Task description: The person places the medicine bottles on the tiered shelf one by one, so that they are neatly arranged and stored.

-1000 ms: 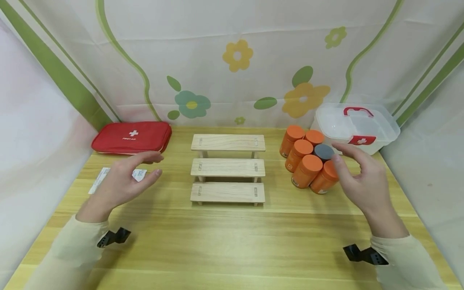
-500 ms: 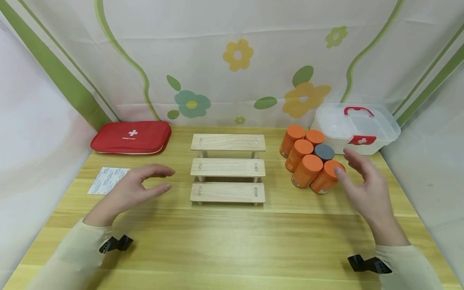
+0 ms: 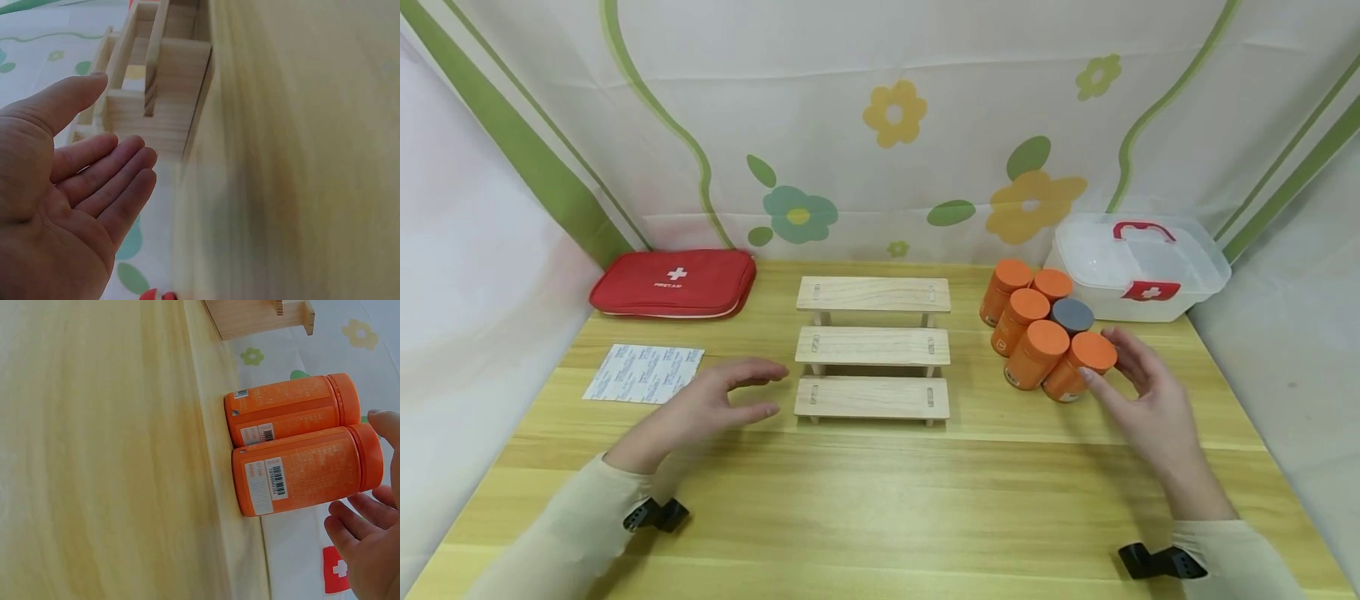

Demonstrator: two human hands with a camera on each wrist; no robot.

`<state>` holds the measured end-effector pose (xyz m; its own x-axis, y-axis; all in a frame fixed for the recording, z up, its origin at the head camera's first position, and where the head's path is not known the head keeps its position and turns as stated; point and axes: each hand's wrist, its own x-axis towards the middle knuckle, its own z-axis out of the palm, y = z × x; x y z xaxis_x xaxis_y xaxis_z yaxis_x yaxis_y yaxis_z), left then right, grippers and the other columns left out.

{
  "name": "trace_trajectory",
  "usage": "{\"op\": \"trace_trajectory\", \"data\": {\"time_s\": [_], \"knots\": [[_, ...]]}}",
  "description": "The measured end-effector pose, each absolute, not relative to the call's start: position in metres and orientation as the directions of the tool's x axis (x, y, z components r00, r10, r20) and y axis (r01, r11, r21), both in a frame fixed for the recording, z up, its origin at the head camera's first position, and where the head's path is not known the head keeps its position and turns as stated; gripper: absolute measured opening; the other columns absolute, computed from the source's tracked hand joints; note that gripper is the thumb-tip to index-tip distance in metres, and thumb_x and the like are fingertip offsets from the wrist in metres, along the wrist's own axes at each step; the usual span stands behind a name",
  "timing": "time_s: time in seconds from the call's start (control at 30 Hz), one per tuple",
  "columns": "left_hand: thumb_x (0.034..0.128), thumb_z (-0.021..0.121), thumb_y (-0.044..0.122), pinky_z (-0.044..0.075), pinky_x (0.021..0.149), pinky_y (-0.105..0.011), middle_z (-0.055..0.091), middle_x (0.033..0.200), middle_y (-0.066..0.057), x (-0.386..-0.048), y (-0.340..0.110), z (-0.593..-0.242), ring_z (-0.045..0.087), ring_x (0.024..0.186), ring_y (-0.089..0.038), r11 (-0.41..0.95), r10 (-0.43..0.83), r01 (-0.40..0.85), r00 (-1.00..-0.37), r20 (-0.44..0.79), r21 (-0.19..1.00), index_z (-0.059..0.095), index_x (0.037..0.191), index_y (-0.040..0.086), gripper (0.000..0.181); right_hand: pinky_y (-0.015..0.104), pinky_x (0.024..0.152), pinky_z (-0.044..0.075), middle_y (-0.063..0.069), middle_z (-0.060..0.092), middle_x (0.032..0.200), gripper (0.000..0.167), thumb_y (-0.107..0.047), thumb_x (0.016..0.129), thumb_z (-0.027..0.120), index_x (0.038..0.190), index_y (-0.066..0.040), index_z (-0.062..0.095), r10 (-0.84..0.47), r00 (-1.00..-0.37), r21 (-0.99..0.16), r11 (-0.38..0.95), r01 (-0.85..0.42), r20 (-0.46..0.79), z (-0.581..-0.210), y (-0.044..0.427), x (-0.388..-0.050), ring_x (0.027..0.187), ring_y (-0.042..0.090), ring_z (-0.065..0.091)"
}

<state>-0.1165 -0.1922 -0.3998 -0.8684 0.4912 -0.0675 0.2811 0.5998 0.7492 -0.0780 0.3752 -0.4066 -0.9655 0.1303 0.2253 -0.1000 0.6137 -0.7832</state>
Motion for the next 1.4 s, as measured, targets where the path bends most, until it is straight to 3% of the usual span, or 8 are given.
{"op": "trace_trajectory", "data": {"time_s": [0.17,0.3,0.57,0.83,1.17,1.4], "knots": [[0.0988,0.081,0.032,0.049,0.121,-0.056,0.064,0.153,-0.008,-0.117,-0.186,-0.406,0.062,0.141,-0.035,0.605,0.504,0.267,-0.858,-0.101,0.750,0.062,0.152,0.011,0.060,-0.004,0.099,0.042,0.010,0.044,0.171,0.078,-0.020,0.103,0.075,0.170,-0.013,0.035,0.141,-0.977,-0.772,0.635,-0.035,0.160,-0.411,0.376,-0.077,0.132,-0.019,0.047],[0.0992,0.080,0.032,0.048,0.122,-0.056,0.061,0.157,-0.007,-0.117,-0.181,-0.408,0.060,0.143,-0.034,0.604,0.513,0.260,-0.850,-0.118,0.753,0.058,0.155,0.011,0.064,-0.003,0.099,0.043,0.018,0.043,0.170,0.078,-0.024,0.103,0.075,0.169,-0.012,0.036,0.159,-0.979,-0.772,0.636,0.005,0.125,-0.414,0.375,-0.078,0.131,-0.018,0.048],[0.0993,0.080,0.030,0.042,0.126,-0.058,0.057,0.161,-0.009,-0.117,-0.175,-0.411,0.055,0.148,-0.034,0.597,0.495,0.182,-0.850,-0.180,0.781,0.054,0.158,0.011,0.067,-0.004,0.093,0.046,-0.010,0.061,0.145,0.071,-0.024,0.102,0.078,0.162,-0.004,0.047,0.162,-0.978,-0.783,0.622,-0.003,0.132,-0.417,0.373,-0.080,0.115,-0.022,0.051],[0.0992,0.080,0.028,0.042,0.126,-0.059,0.059,0.159,-0.008,-0.120,-0.173,-0.414,0.056,0.147,-0.033,0.594,0.483,0.153,-0.853,-0.199,0.790,0.056,0.157,0.011,0.065,-0.004,0.088,0.047,-0.004,0.064,0.142,0.071,-0.028,0.102,0.077,0.160,-0.001,0.048,0.177,-0.978,-0.777,0.629,0.024,0.113,-0.418,0.373,-0.082,0.109,-0.024,0.053],[0.0986,0.081,0.026,0.043,0.125,-0.058,0.061,0.157,-0.009,-0.120,-0.172,-0.417,0.057,0.146,-0.032,0.578,0.493,0.169,-0.852,-0.177,0.798,0.057,0.156,0.011,0.064,-0.002,0.088,0.049,-0.028,0.060,0.127,0.068,-0.022,0.101,0.078,0.158,0.000,0.050,0.188,-0.974,-0.808,0.589,0.008,0.127,-0.421,0.374,-0.082,0.107,-0.023,0.056],[0.0976,0.082,0.025,0.045,0.124,-0.057,0.062,0.156,-0.010,-0.120,-0.171,-0.416,0.059,0.144,-0.033,0.574,0.491,0.173,-0.855,-0.167,0.800,0.058,0.154,0.010,0.063,-0.002,0.087,0.049,-0.033,0.059,0.123,0.067,-0.021,0.100,0.079,0.157,-0.001,0.052,0.211,-0.969,-0.814,0.581,0.017,0.131,-0.422,0.376,-0.080,0.106,-0.022,0.057]]}}
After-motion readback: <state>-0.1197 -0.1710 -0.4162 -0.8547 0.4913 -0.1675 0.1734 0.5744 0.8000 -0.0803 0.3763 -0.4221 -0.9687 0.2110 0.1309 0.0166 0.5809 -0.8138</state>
